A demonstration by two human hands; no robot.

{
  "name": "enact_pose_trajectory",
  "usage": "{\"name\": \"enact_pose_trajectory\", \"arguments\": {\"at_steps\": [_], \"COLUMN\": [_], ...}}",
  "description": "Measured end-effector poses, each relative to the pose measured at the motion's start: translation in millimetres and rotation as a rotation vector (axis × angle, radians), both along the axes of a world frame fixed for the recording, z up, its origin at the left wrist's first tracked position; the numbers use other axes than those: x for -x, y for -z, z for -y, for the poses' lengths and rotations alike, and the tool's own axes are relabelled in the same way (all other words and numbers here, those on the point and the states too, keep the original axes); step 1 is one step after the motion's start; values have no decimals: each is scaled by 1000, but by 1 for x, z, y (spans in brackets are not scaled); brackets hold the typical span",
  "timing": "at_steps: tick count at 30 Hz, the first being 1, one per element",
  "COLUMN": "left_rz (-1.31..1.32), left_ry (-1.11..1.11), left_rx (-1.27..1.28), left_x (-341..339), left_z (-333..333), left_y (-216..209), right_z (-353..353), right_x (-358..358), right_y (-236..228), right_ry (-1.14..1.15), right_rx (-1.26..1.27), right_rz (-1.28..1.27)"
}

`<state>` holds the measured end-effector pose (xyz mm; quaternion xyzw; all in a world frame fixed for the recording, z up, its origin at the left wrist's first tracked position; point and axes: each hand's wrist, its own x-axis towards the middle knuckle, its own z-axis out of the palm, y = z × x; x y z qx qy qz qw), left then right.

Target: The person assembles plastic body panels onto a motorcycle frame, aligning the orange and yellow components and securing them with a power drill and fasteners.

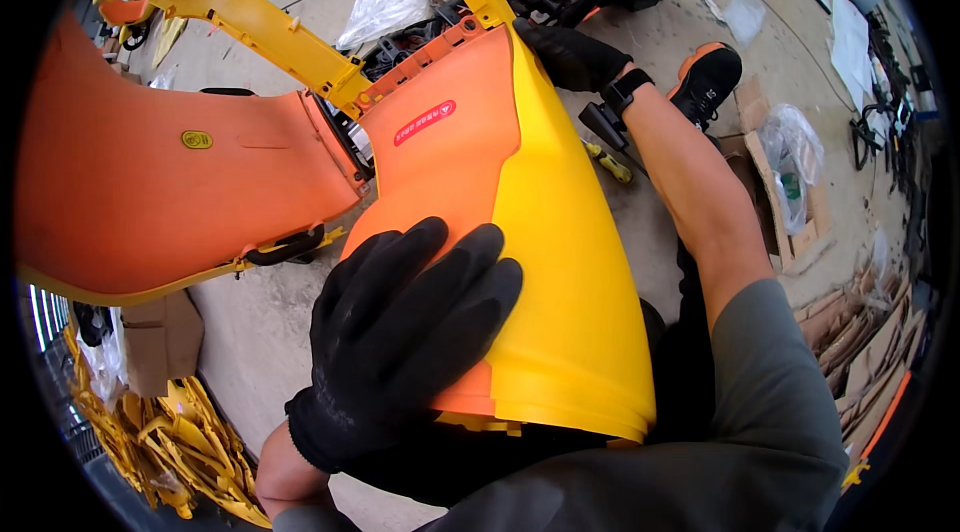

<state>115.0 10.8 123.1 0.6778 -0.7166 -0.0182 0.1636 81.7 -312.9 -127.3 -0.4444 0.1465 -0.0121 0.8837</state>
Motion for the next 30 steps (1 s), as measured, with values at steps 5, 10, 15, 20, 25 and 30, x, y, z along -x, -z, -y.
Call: {"name": "enact_pose_trajectory", "arguments": {"at_steps": [5,10,15,20,25,30], "left_rz": [23,-82,-347,-100,-72,-63], "left_ry": [61,1,-100,-12,36,50], "left_rx": [-67,-24,77,4,-13,-51], "left_x": [0,1,2,1,-1,-1], "left_z": [4,-2,-6,3,2,3], "left_y": [0,7,17,6,6,5], "right_z": [1,0,1,4,6,7], "right_x": [2,0,1,0,-1,1], "right_y": [7,7,6,6,14,12], "right_ry": [-4,23,10,-8,-9,15], "right_rx": [28,26,31,29,-37,-16], "right_rz": [38,-27,-4,-59,6,-50]}}
